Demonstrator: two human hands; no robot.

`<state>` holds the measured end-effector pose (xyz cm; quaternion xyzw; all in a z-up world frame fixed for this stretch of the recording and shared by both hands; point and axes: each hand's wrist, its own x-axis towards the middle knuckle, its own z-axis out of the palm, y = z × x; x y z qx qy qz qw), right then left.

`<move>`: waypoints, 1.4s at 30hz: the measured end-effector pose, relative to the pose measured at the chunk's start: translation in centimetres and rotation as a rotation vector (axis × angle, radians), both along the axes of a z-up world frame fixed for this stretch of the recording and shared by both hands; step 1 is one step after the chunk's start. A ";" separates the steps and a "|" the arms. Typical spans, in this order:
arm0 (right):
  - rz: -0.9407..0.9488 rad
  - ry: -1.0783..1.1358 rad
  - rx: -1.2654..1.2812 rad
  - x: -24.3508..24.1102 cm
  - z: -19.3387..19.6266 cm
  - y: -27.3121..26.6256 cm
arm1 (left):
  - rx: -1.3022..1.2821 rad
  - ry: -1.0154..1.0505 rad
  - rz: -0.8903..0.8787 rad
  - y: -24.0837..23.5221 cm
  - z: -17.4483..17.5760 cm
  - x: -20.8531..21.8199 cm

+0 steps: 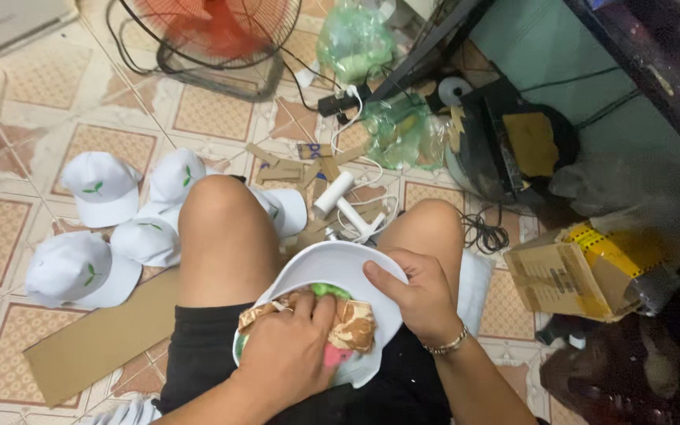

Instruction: The person sits on the floor and finishes white baseball caps by using a hairdryer to heat the front logo, inserting a watermelon plush to shape the interior, and wiping the inside with a cloth. The person handles multiple caps one at a time, repeating the heating and shaping steps.

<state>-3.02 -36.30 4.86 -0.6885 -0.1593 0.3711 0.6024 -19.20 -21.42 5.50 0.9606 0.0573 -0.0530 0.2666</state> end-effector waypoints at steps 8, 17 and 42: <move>-0.168 -0.520 -0.032 0.1 2.6 -1.4 | -0.375 -0.475 0.161 2.6 0.4 -1.6; -0.432 -0.456 -0.316 4.3 -3.7 -1.6 | -1.062 -0.589 0.585 9.0 -2.1 0.0; -0.786 -0.377 0.161 2.7 -12.5 9.3 | -1.577 0.022 0.610 5.9 -11.3 14.3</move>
